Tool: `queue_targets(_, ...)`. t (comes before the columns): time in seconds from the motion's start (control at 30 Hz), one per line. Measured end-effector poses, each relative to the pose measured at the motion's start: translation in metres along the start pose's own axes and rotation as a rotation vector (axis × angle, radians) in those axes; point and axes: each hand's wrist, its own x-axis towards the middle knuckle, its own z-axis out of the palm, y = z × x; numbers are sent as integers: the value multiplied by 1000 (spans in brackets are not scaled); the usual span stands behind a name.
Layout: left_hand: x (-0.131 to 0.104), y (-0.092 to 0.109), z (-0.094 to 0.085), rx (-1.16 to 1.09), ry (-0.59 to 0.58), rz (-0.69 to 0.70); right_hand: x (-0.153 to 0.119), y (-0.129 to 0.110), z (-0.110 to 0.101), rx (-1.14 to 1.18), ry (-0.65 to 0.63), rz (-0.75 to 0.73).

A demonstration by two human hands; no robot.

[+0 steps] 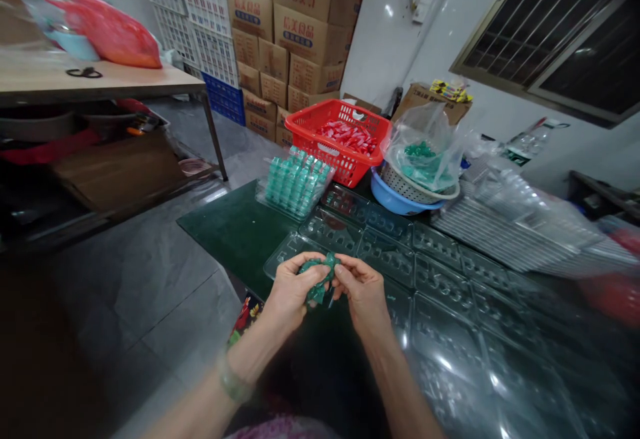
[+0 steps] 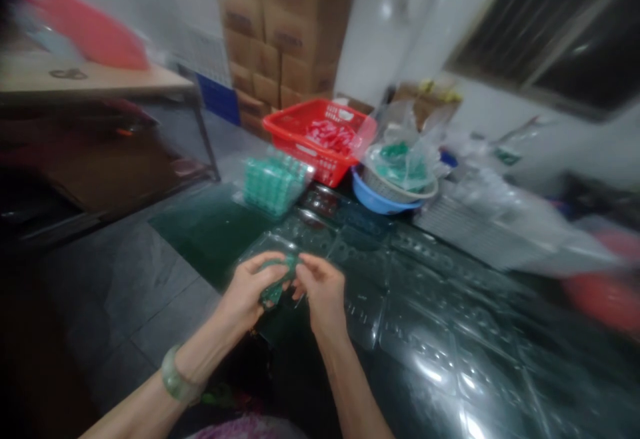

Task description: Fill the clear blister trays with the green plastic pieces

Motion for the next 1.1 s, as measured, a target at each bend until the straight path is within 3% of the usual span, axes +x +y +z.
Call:
queue_targets(0.23, 9, 18, -16, -141, -59, -327, 8, -18, 0, -316, -165, -57)
queue_targets(0.33, 17, 31, -20, -218, -51, -336, 28, -36, 1, -412, -246, -42)
queue_targets(0.4, 24, 38, -25, -272, -75, -293, 58, -43, -3, -482, -222, -70)
queue_targets(0.53, 31, 42, -42, -319, -96, -224, 147, -35, -20, -813, -41, -310)
queue_targets(0.63, 32, 39, -55, -285, -48, -210, 205, -17, -32, -963, -31, -376)
queue_targets(0.73, 32, 36, -60, -250, -2, -206, 237, -3, -34, -1066, -50, -409)
queue_targets(0.93, 33, 35, -57, -233, -9, -224, 251, 3, -23, -1306, -98, -410)
queue_targets(1.1, 37, 31, -54, -220, -4, -216, 254, 4, -11, -1477, -117, -305)
